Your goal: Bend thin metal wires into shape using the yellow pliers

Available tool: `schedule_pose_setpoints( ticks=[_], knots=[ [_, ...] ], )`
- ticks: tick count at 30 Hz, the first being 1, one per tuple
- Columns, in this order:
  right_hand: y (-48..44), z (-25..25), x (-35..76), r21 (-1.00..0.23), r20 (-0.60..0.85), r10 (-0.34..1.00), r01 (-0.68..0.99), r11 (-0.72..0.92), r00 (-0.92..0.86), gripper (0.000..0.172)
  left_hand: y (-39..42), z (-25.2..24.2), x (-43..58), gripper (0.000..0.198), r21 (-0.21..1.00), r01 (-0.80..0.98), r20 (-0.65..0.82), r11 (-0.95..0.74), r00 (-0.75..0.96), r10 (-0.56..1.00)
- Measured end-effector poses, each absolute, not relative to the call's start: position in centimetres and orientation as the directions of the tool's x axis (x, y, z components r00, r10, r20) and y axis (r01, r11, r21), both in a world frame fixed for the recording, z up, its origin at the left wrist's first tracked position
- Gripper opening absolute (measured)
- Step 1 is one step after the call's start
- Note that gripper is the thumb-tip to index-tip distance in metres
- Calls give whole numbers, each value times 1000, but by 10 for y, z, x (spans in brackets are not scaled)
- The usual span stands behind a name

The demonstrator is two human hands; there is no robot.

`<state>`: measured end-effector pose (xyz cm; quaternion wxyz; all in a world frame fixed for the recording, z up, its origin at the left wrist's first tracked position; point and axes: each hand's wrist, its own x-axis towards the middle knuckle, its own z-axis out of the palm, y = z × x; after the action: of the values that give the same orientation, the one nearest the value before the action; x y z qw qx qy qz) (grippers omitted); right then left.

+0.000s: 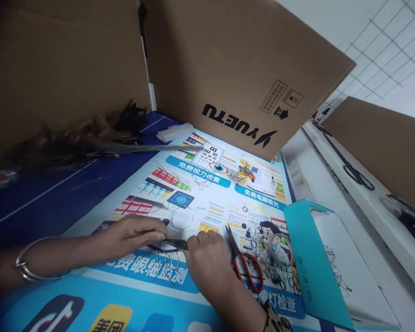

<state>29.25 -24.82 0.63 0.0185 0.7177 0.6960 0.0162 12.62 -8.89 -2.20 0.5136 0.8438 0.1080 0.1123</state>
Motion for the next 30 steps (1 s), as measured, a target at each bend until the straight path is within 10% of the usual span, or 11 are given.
schedule_pose_setpoints(
  ticks=[21, 30],
  knots=[
    [-245, -5, 302, -280, 42, 996, 958, -70, 85, 11, -78, -19, 127, 26, 902, 18, 139, -432, 933, 331],
    [-247, -18, 304, -201, 315, 948, 979, 19, 46, 3, -86, -18, 130, 29, 976, 219, -205, -1, 913, 351]
  ],
)
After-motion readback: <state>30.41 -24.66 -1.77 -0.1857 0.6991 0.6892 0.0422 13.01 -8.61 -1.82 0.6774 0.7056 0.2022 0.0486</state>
